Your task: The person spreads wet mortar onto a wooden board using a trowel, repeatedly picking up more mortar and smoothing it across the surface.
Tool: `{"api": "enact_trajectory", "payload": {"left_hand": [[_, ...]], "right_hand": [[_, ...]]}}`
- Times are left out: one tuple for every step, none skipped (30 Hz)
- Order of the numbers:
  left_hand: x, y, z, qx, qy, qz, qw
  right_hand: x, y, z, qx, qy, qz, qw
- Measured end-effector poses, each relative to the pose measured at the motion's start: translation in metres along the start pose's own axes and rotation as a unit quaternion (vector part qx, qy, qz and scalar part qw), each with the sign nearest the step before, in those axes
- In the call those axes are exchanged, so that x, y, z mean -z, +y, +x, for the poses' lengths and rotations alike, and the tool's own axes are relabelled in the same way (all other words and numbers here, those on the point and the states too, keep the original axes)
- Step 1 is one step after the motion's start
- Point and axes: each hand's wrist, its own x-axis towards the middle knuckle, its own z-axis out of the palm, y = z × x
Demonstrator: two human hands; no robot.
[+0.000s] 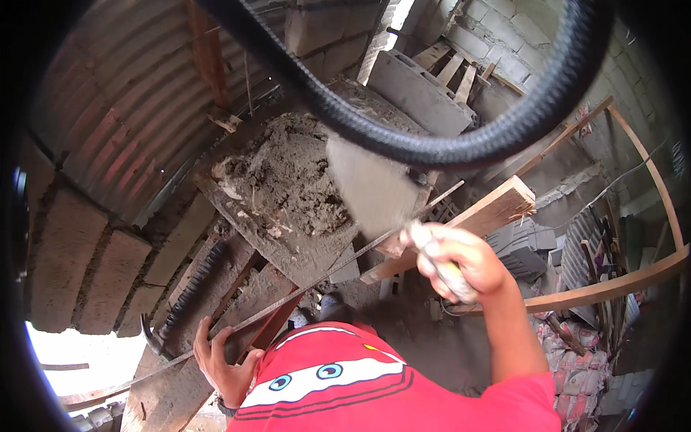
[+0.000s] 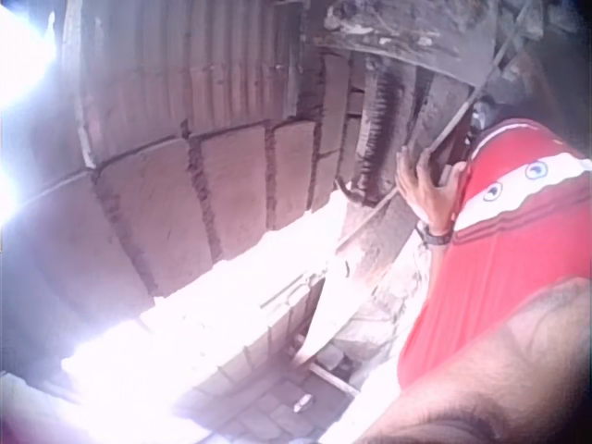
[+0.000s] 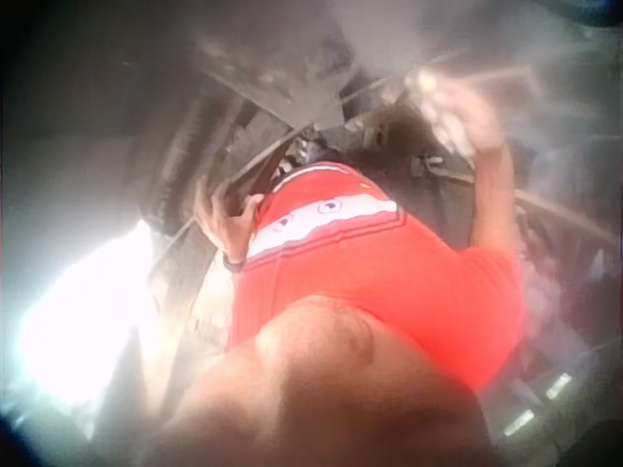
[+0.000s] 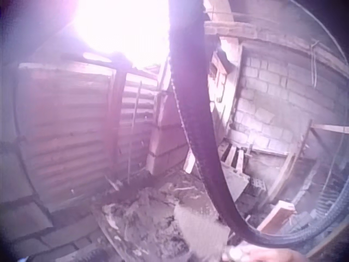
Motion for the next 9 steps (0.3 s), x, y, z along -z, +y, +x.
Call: {"api": "enact_trajectory", "payload": {"left_hand": [[0.000, 0.001, 0.001, 0.000, 0.003, -0.006, 1.000], [-0.001, 0.001, 0.002, 0.002, 0.000, -0.009, 1.000], [-0.001, 0.000, 0.002, 0.004, -0.002, -0.010, 1.000], [-0.002, 0.001, 0.003, 0.003, -0.005, -0.011, 1.000], [-0.001, 0.001, 0.004, 0.002, -0.013, -0.008, 1.000], [-0.002, 0.002, 0.003, 0.005, -0.017, -0.009, 1.000], [-0.002, 0.002, 0.004, 0.000, -0.016, -0.008, 1.000], [-0.002, 0.002, 0.004, -0.005, -0.014, -0.007, 1.000], [-0.003, 0.002, 0.004, -0.005, -0.017, -0.007, 1.000]], "right_hand": [[0.007, 0.009, -0.011, -0.062, -0.013, 0.033, 0.997], [0.011, 0.024, -0.020, -0.124, -0.027, 0.066, 0.990], [0.011, 0.037, -0.029, -0.171, -0.015, 0.086, 0.981], [0.009, 0.047, -0.037, -0.193, -0.020, 0.121, 0.973], [0.012, 0.057, -0.041, -0.197, -0.016, 0.137, 0.971], [0.016, 0.067, -0.042, -0.201, -0.012, 0.152, 0.968], [0.018, 0.073, -0.041, -0.203, 0.015, 0.167, 0.965], [0.019, 0.076, -0.038, -0.205, 0.018, 0.168, 0.964], [0.020, 0.079, -0.033, -0.191, 0.003, 0.206, 0.960]]}}
